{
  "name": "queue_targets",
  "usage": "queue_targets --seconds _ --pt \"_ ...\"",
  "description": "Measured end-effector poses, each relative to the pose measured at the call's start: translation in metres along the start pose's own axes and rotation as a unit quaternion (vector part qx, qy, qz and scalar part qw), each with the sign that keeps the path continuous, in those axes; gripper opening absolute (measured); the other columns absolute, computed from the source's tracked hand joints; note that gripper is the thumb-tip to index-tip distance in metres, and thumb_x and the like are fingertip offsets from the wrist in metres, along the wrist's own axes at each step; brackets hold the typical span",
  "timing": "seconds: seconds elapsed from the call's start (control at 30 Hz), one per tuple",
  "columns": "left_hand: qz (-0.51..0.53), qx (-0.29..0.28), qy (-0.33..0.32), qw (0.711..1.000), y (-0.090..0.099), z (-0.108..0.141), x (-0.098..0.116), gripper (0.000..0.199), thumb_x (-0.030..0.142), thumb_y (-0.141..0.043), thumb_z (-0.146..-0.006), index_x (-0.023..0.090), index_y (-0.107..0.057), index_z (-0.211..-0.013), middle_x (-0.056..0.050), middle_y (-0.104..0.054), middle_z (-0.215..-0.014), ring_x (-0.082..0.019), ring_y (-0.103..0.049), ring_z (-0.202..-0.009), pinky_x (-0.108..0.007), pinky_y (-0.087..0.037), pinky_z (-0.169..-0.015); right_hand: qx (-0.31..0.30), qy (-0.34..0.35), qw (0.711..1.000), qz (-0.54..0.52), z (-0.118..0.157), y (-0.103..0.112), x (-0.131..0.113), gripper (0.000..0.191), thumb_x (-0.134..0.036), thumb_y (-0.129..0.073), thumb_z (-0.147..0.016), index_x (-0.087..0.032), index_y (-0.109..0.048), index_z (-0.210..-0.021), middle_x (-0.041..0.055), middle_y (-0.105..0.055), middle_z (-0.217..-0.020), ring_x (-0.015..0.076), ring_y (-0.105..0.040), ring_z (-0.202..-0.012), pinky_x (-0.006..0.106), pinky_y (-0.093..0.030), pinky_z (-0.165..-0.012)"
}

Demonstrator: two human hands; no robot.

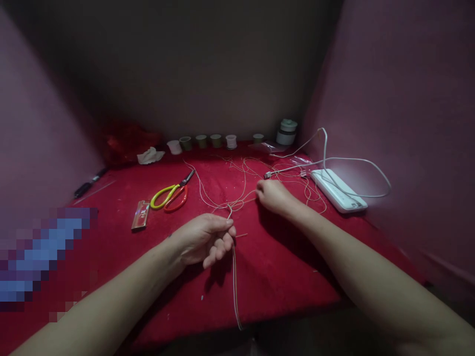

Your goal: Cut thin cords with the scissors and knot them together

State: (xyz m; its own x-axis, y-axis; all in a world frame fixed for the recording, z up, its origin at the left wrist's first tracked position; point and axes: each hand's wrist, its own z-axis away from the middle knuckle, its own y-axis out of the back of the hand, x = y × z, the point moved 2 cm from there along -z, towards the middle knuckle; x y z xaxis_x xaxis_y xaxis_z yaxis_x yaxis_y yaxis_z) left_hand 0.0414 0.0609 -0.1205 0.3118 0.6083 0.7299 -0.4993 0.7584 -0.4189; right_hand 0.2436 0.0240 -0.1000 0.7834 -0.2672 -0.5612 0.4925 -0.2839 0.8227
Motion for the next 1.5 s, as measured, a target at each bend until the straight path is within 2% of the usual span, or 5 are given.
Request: queue_targets --seconds 0.33,0.47,0.67,0.93,1.5 --pt "-0.030 0.008 -0.006 1.000 -0.004 0.003 -0.002 0.021 0.021 -0.047 -0.082 0.008 -0.059 -0.071 -0.008 -0.061 -0.053 -0.013 -0.056 -0.037 -0.017 -0.040 -0.030 -0.083 -0.156 0.642 -0.746 -0.010 0.035 0.025 0.013 -0.013 -0.040 -0.079 -0.015 -0.041 -0.066 -0.0021 -0.044 -0.056 0.0036 -0.032 -0.039 0.015 -0.019 -0.035" --pt "-0.038 0.008 -0.007 0.999 -0.006 0.004 -0.001 0.020 0.020 -0.045 -0.082 0.008 -0.058 -0.072 -0.007 -0.061 -0.052 -0.014 -0.056 -0.036 -0.017 -0.039 -0.028 -0.043 -0.109 0.598 -0.793 -0.009 0.053 0.025 0.014 -0.016 -0.044 -0.080 -0.016 -0.042 -0.066 -0.0033 -0.044 -0.055 0.0032 -0.031 -0.039 0.016 -0.021 -0.035" --pt "-0.052 0.006 0.001 0.999 -0.010 0.004 -0.001 0.020 0.022 -0.044 -0.082 0.009 -0.056 -0.071 -0.007 -0.061 -0.053 -0.016 -0.055 -0.034 -0.017 -0.035 -0.023 0.201 -0.037 0.647 -0.734 -0.017 0.079 0.049 0.004 -0.016 -0.047 -0.077 -0.017 -0.050 -0.074 -0.0006 -0.056 -0.070 0.0089 -0.056 -0.065 0.023 -0.045 -0.058" --pt "-0.079 0.029 -0.013 0.996 -0.007 0.012 0.009 0.020 0.023 -0.045 -0.083 0.009 -0.056 -0.090 -0.005 -0.060 -0.049 -0.014 -0.050 -0.029 -0.017 -0.032 -0.020 0.129 -0.092 0.986 -0.049 -0.008 0.059 0.038 0.010 -0.022 -0.061 -0.069 -0.012 -0.058 -0.071 0.0080 -0.053 -0.068 0.0184 -0.052 -0.066 0.032 -0.039 -0.059" --pt "-0.038 0.080 -0.055 0.995 -0.014 -0.002 0.010 0.020 0.020 -0.042 -0.083 0.009 -0.055 -0.072 -0.005 -0.058 -0.051 -0.011 -0.050 -0.033 -0.017 -0.035 -0.023 -0.062 0.109 0.992 -0.015 0.022 -0.031 -0.042 0.008 -0.015 -0.053 -0.076 -0.014 -0.061 -0.077 0.0045 -0.061 -0.075 0.0113 -0.051 -0.066 0.021 -0.035 -0.060"
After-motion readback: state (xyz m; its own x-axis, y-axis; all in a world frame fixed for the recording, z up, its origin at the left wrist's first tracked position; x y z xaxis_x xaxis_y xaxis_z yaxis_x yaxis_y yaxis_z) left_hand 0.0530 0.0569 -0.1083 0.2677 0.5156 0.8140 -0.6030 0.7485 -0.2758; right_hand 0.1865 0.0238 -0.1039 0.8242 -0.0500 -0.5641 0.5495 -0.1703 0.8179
